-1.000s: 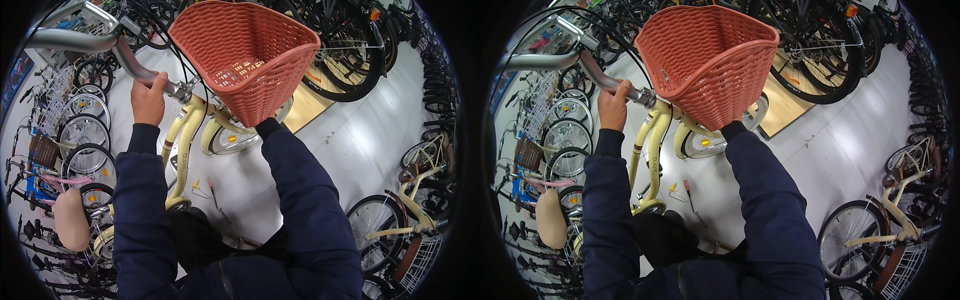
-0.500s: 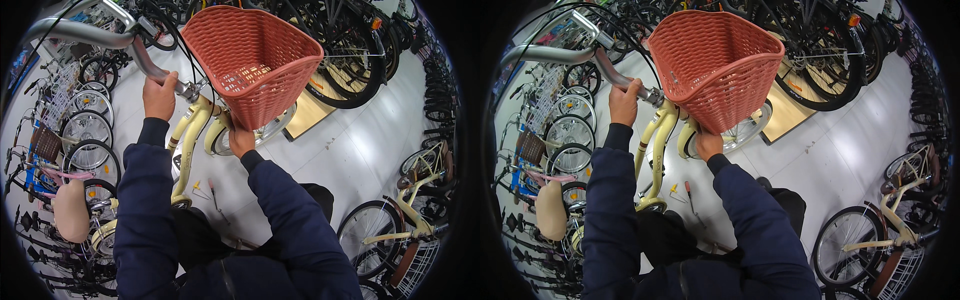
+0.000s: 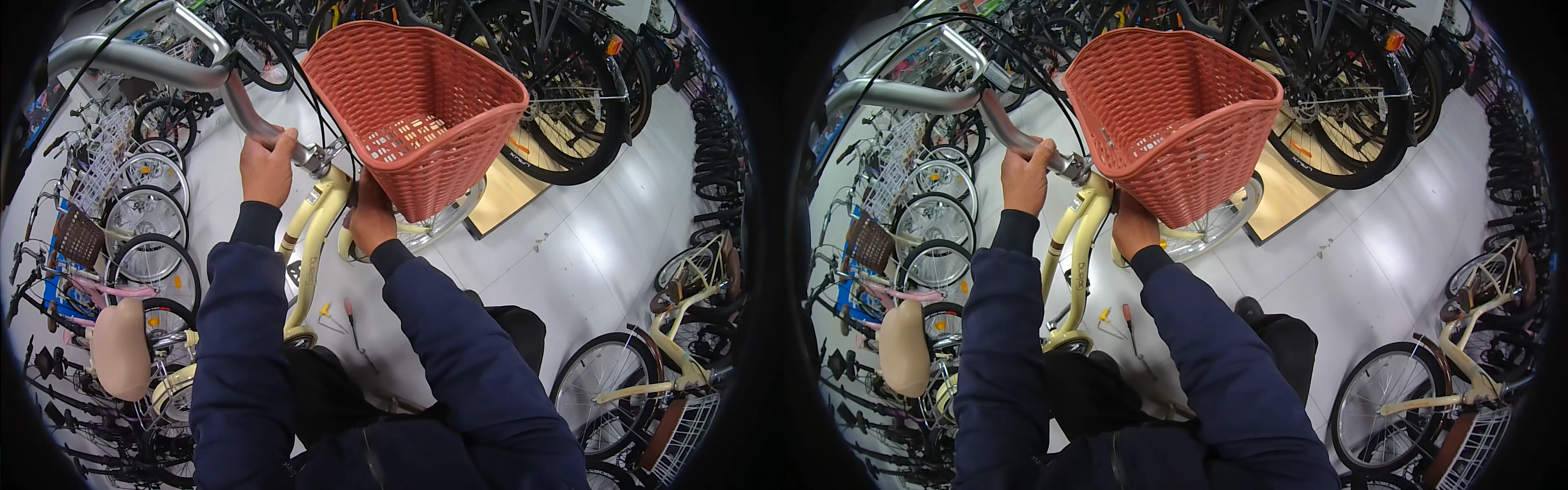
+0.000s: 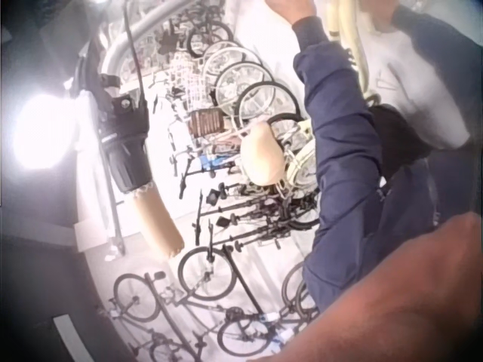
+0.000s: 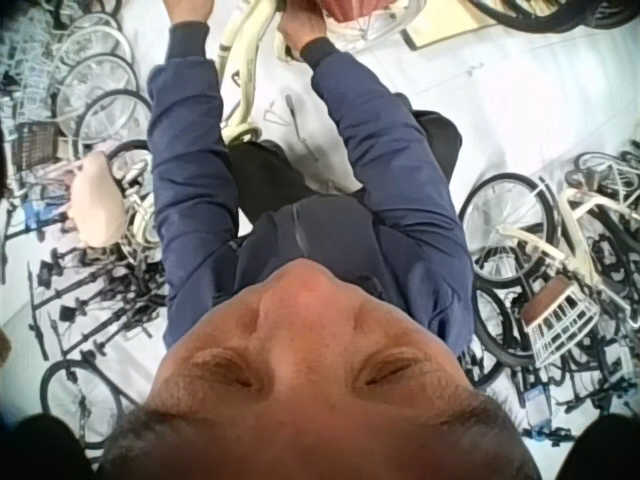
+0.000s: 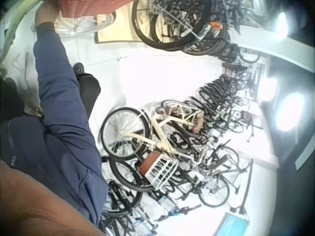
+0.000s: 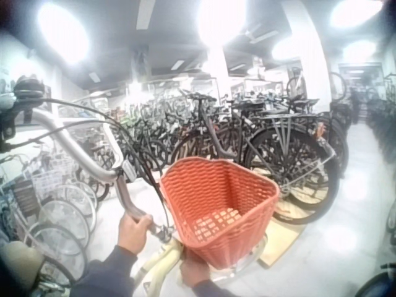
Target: The person wipes a cream-colored bicycle with a purple cloth, cleaning the frame, handlebars, front basket, and rear rack. The person moves around the bicycle to reach different parts and continues wiping until the end of the clip.
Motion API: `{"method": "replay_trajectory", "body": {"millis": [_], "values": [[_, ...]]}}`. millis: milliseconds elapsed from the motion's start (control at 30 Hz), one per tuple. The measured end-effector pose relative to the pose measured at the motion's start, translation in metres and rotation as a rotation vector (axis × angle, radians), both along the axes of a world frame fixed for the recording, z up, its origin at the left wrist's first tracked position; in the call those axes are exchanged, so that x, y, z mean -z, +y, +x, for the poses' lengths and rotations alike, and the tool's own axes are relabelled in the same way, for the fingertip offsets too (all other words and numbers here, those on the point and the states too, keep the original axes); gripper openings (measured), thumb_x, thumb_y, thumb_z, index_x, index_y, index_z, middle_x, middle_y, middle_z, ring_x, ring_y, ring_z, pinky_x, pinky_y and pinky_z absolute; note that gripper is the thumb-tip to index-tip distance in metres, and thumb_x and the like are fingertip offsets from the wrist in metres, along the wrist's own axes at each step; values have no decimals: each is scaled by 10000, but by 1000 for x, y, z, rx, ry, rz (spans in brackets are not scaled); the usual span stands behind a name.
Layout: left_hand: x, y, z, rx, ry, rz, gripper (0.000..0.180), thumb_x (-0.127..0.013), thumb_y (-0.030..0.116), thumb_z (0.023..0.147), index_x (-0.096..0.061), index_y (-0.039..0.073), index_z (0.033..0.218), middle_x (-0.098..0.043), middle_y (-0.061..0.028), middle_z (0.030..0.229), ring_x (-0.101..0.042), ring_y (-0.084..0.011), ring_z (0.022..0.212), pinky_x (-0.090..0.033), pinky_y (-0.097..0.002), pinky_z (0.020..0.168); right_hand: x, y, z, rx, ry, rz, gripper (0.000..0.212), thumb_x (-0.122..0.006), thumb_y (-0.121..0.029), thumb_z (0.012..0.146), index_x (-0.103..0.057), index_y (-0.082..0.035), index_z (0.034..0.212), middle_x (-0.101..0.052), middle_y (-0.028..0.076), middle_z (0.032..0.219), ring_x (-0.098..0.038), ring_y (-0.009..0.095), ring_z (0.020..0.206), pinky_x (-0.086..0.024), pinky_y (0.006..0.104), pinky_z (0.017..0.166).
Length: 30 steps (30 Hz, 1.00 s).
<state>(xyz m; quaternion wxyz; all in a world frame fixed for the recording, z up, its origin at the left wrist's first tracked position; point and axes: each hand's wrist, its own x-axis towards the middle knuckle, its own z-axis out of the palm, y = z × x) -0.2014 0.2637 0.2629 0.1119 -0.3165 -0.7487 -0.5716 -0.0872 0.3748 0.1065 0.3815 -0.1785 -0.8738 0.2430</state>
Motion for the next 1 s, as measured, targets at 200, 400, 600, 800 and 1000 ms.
{"method": "replay_trajectory", "body": {"millis": [200,400,600,800,1000], "values": [[3,3,-3,-7,-6,26,251,-694,216,933,-604,-3,1017,-700,-75,879,-651,-148,797,-516,-298,752,20,7,45,-13,-118,-37,573,-621,-46,823,-473,38,1370,-559,250,1324,-545,411,1215,-450,434,1017],[3,2,-1,-37,9,-2,254,-693,220,935,-600,-3,1012,-700,-76,879,-645,-144,791,-512,-297,745,53,6,53,73,252,-1191,333,-606,-149,919,-594,58,1180,-661,253,1200,-642,371,1114,-483,401,934],[-1,3,6,-37,-7,10,241,-693,216,932,-608,0,996,-696,-71,874,-639,-141,787,-510,-296,743,40,-13,31,8,212,-669,350,-594,-137,879,-592,17,1193,-664,244,1161,-612,457,1073,-474,468,938],[-2,2,6,4,-13,19,227,-695,207,929,-620,0,985,-696,-64,857,-635,-134,768,-508,-292,733,-3,7,9,68,-202,-186,508,-576,-123,852,-521,-29,1348,-544,249,1365,-494,436,1274,-378,511,1084],[0,2,-1,12,-66,42,255,-724,205,897,-598,-6,969,-677,-85,857,-637,-158,788,-511,-317,746,-21,17,1,42,-414,-220,503,-594,-130,811,-532,-1,1293,-516,267,1377,-453,426,1326,-343,509,1122]]}}
